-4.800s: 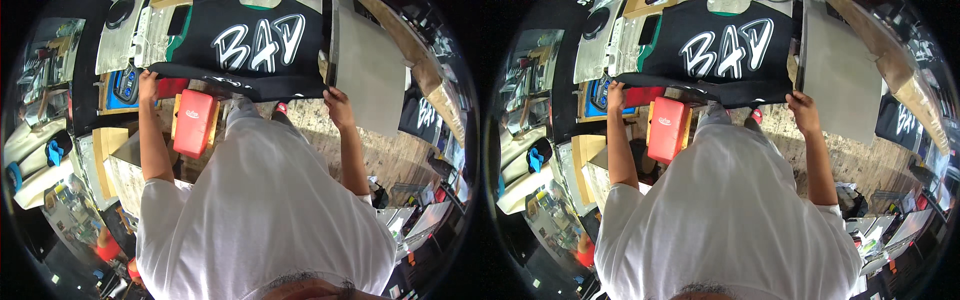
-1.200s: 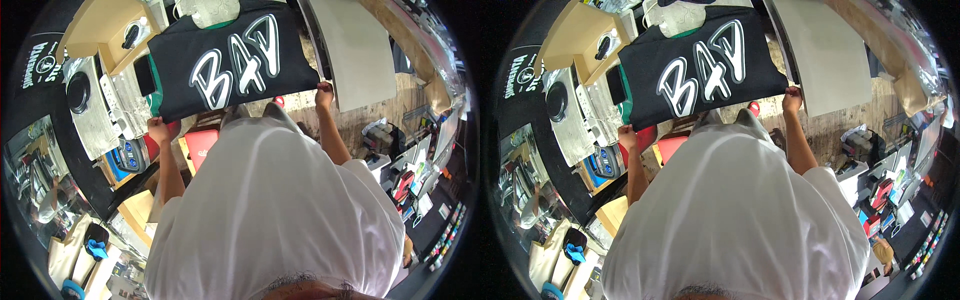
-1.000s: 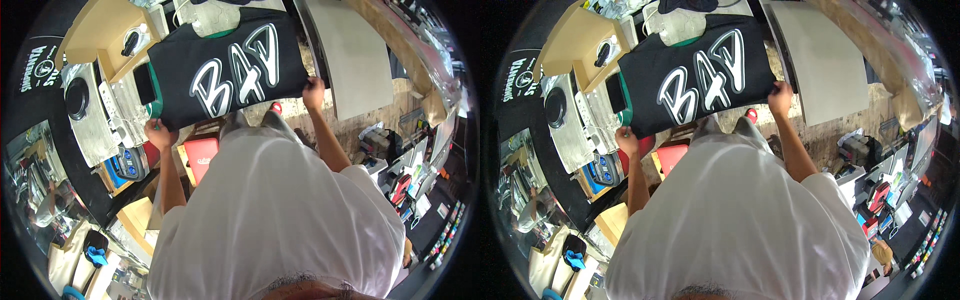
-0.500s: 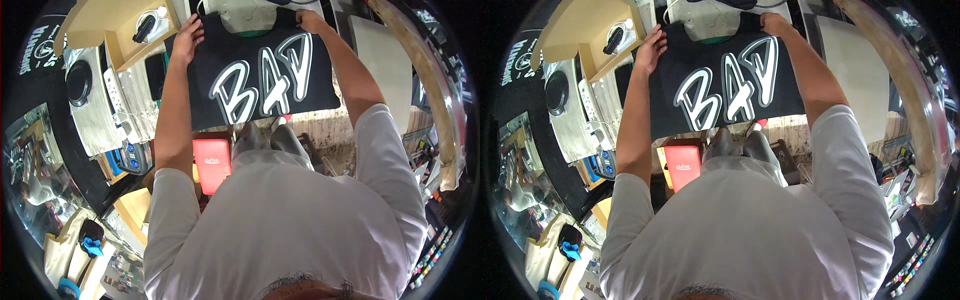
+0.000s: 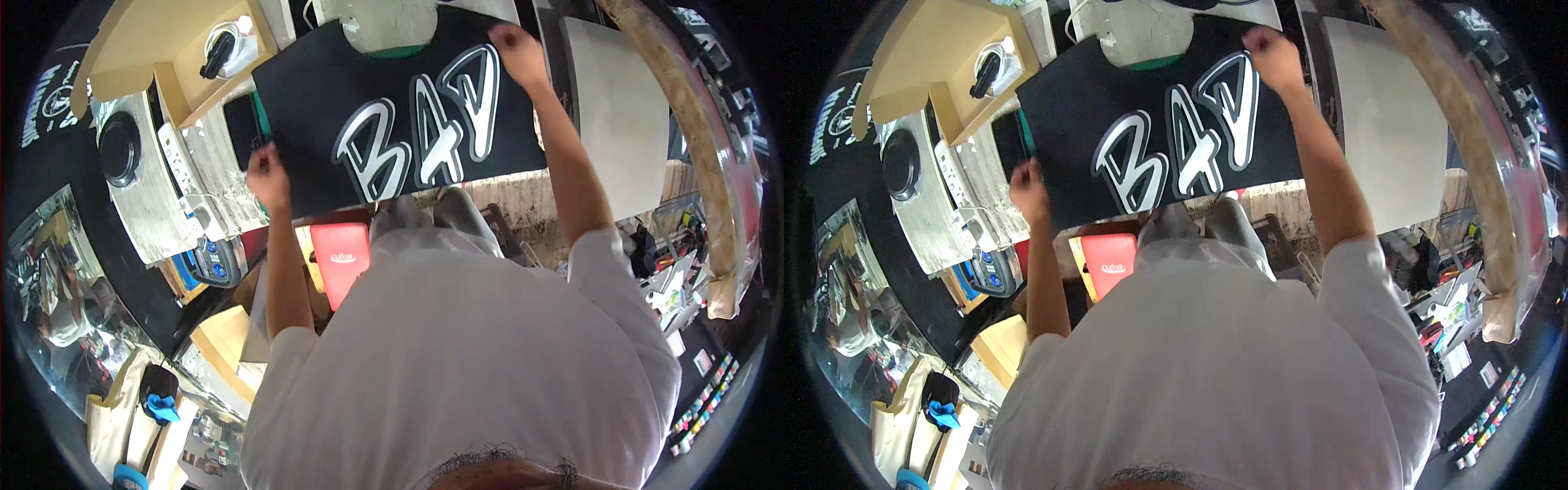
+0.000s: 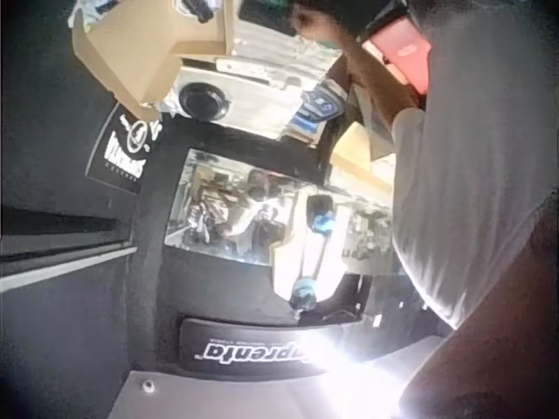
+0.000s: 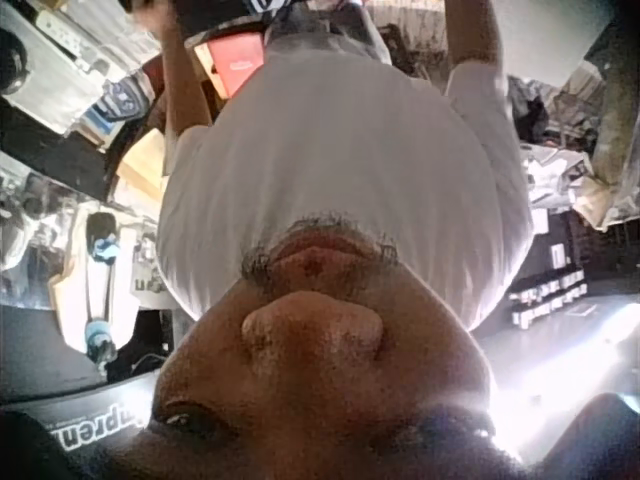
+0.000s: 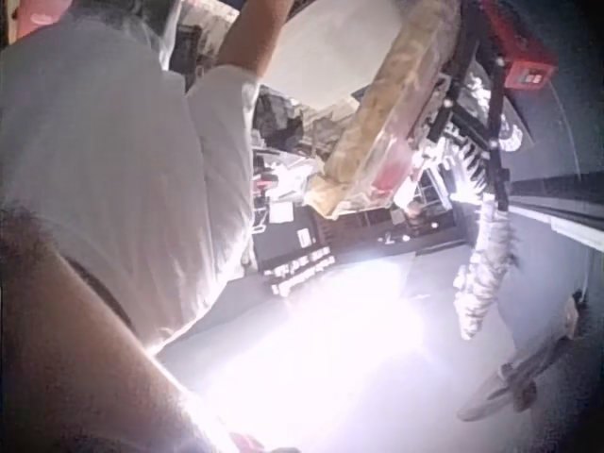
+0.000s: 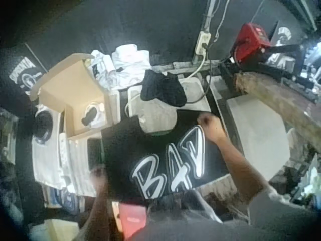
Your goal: The person flattens printed garments, presses them using a heat press machine, opens a small plastic packet, and arranges the pressed garments.
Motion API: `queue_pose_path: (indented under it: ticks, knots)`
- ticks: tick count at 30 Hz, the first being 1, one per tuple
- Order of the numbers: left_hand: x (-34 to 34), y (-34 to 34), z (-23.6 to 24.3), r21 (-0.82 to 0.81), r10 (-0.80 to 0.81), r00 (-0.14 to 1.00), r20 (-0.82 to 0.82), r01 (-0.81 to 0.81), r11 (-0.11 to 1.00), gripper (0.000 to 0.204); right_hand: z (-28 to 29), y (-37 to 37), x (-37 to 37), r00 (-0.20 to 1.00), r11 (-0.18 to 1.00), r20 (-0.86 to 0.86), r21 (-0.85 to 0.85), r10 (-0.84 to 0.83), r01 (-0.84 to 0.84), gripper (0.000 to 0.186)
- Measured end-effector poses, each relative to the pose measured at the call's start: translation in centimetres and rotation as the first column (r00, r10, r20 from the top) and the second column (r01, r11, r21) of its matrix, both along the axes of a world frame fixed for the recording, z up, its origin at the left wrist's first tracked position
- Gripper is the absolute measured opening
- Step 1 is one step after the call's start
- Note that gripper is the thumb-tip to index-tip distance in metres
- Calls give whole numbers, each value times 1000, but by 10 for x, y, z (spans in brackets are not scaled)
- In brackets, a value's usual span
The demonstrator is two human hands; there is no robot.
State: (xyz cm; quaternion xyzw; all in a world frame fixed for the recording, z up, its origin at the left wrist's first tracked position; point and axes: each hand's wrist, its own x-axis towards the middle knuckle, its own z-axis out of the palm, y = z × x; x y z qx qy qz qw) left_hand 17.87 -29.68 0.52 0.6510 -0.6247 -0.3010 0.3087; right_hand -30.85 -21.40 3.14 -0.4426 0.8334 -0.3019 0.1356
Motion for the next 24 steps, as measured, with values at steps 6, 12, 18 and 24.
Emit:
queue_pose_path:
  ticks: [6, 12, 18, 24]
  knots:
    - [113, 130, -36, 296, 287, 956, -61, -257, 920, 15, -79, 285, 62, 773, 791, 251, 395, -582, 468, 35]
    - [102, 135, -45, 67, 120, 992, -33, -118, 991, 22, -99, 316, 71, 577, 808, 585, 276, -571, 520, 37]
    - [90, 117, -51, 101, 367, 924, 111, -378, 920, 23, -103, 297, 68, 296, 685, 821, 151, -489, 713, 26]
    - [106, 103, -53, -122, 207, 978, -28, -209, 970, 21, -109, 304, 53, 396, 729, 740, 182, -543, 660, 21]
